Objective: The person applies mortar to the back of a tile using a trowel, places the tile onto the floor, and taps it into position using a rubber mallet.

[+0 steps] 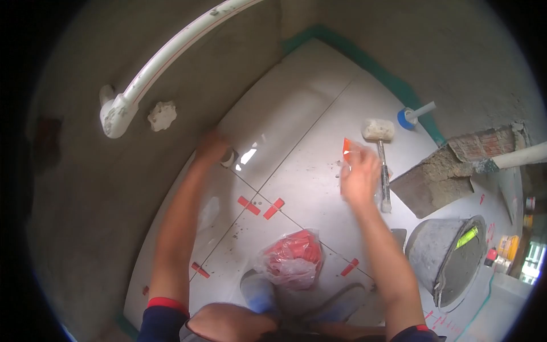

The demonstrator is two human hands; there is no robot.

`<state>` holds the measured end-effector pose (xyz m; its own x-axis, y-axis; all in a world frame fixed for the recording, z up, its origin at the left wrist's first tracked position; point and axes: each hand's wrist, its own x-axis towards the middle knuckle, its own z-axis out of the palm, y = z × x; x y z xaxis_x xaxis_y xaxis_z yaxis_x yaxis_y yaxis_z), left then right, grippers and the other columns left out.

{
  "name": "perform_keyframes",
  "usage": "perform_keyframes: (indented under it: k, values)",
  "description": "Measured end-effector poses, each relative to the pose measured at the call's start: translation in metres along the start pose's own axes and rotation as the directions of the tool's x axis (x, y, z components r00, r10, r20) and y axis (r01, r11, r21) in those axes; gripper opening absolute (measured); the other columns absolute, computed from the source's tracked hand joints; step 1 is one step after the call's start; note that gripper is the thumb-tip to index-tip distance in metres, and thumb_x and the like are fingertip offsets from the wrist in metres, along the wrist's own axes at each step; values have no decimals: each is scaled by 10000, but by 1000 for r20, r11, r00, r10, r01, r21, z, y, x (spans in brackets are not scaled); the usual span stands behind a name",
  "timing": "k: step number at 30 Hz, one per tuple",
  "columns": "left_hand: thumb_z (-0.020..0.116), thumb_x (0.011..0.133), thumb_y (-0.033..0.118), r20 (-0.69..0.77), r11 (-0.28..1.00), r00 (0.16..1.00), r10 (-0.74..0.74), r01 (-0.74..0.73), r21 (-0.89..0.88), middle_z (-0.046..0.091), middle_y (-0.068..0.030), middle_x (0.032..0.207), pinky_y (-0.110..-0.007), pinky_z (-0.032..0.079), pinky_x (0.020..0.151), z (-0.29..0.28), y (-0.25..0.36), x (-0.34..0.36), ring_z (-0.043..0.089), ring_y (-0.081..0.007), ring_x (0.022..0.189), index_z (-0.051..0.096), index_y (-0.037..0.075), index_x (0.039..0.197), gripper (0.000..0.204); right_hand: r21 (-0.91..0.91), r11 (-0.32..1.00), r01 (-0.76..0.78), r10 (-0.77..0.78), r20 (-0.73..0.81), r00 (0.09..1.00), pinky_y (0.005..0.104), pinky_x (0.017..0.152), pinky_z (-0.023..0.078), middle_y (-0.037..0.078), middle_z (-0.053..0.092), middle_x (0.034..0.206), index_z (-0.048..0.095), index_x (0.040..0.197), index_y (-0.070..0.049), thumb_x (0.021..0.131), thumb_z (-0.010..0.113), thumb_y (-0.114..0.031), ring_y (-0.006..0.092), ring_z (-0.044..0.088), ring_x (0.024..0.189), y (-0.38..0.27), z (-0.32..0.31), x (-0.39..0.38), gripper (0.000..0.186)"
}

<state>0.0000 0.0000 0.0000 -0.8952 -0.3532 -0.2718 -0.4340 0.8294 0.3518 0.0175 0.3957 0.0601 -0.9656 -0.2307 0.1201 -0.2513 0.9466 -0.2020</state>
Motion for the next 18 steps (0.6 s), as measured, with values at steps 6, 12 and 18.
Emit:
perform_keyframes:
  k: [6,12,18]
  values:
    - [544,842,388,-114,1000,993,28,-29,-1,582,-272,1110,-449,448,913,21,9,15,566,-399,1048,564,-61,1097,516,-42,919,-391,394,85,915,456,955,402,239,480,1174,534,1195,-69,785,622,-228,405,460,1101,66,2,26,449]
    - [497,873,498,-83,999,996,-38,37,-12,597,-275,1102,-441,449,908,32,-15,12,572,-397,1049,568,-62,1095,607,-69,910,-409,414,101,905,471,1007,336,235,407,1257,491,1248,-60,784,661,-246,395,402,1171,59,0,27,529]
    - [454,906,483,-77,996,994,77,-73,54,590,-287,1099,-450,442,901,27,-27,6,560,-416,1045,562,-74,1095,598,127,983,-133,148,-119,982,466,1034,295,192,398,1299,462,1259,-11,785,683,-204,370,375,1217,23,-3,21,557]
